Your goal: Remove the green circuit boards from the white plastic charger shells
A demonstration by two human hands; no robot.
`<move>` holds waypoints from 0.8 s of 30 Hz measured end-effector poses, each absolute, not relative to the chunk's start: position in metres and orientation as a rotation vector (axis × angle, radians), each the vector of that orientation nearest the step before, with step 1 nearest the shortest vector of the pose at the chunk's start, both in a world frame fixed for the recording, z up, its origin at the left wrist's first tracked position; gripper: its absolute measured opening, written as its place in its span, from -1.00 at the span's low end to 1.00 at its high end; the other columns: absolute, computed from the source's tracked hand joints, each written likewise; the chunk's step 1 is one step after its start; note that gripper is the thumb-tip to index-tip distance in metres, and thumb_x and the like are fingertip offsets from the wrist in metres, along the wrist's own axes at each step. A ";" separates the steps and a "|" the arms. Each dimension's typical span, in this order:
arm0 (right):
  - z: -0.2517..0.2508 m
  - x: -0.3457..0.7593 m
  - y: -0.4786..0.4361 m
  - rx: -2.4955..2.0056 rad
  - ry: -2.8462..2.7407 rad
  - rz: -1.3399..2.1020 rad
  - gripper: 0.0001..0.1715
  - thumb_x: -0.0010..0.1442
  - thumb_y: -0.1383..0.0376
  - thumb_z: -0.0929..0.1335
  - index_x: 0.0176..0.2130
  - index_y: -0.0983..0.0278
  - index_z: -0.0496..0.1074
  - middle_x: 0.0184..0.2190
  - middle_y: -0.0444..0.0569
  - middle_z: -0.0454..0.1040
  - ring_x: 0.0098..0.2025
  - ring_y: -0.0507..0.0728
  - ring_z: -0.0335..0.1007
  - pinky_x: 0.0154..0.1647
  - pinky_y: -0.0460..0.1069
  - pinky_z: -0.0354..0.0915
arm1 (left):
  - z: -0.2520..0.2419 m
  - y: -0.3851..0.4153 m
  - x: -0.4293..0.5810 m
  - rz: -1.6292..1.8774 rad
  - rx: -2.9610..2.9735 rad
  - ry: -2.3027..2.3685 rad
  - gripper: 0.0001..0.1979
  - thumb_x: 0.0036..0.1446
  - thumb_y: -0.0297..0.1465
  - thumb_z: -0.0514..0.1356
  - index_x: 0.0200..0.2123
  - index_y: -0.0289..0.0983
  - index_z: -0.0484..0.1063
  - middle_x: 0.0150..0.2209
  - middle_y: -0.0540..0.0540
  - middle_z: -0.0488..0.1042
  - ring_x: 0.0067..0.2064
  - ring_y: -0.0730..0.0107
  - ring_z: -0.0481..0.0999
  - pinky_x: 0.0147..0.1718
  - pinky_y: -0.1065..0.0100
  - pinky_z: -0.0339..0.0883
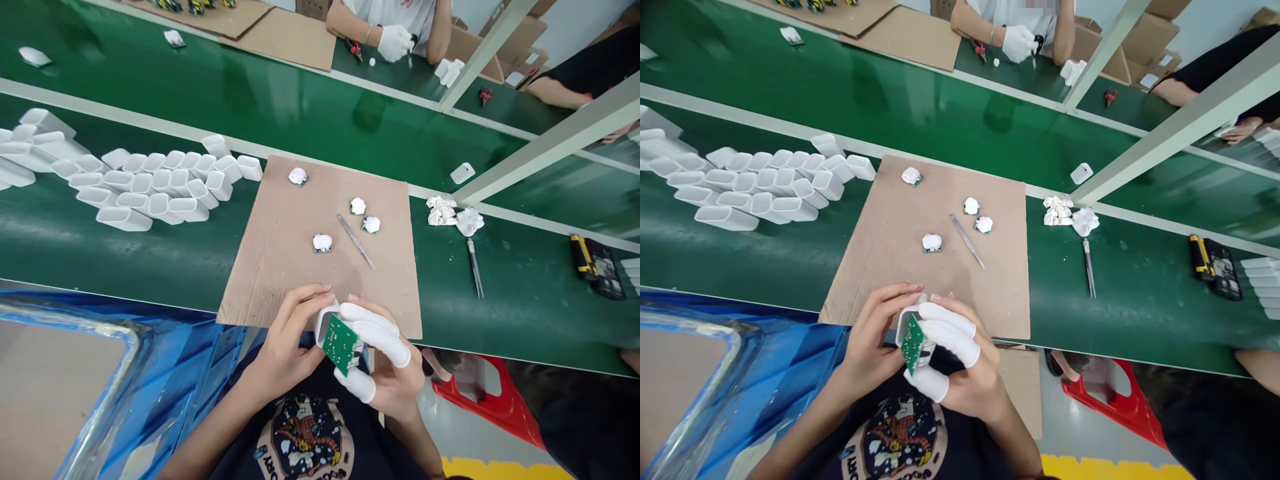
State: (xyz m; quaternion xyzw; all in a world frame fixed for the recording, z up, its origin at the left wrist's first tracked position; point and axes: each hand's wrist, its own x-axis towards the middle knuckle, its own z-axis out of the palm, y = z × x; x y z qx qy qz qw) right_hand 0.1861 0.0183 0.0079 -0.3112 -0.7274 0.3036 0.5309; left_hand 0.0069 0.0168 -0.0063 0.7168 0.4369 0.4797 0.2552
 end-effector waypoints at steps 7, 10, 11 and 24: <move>0.012 0.186 0.023 -0.702 -1.896 0.505 -0.32 0.17 0.41 0.48 0.24 0.34 0.35 0.09 0.20 0.55 0.28 0.31 0.37 0.26 0.30 0.40 | -0.003 0.012 0.005 1.313 1.951 1.190 -0.45 0.19 -0.63 0.19 0.21 -0.18 0.29 0.08 -0.19 0.41 0.14 0.26 0.49 0.09 0.26 0.50; 0.014 0.185 0.026 -0.694 -1.929 0.470 -0.35 0.19 0.36 0.48 0.23 0.33 0.35 0.06 0.20 0.56 0.27 0.31 0.37 0.27 0.32 0.38 | -0.006 0.010 0.005 1.301 1.914 1.184 -0.42 0.16 -0.63 0.22 0.22 -0.14 0.29 0.07 -0.18 0.41 0.13 0.22 0.49 0.08 0.20 0.52; 0.015 0.185 0.026 -0.696 -1.934 0.461 -0.35 0.19 0.36 0.48 0.23 0.32 0.35 0.06 0.20 0.56 0.28 0.30 0.36 0.27 0.32 0.38 | -0.007 0.010 0.005 1.293 1.895 1.180 -0.41 0.15 -0.63 0.23 0.22 -0.13 0.29 0.07 -0.18 0.41 0.12 0.21 0.49 0.08 0.19 0.51; 0.020 0.182 0.029 -0.823 -1.960 0.405 -0.46 0.18 0.32 0.50 0.13 0.34 0.41 -0.02 0.15 0.57 0.18 0.25 0.42 0.25 0.24 0.40 | -0.007 0.012 0.004 1.224 1.783 1.231 -0.37 0.09 -0.63 0.24 0.21 -0.08 0.36 0.03 -0.13 0.41 0.06 0.21 0.49 0.04 0.21 0.47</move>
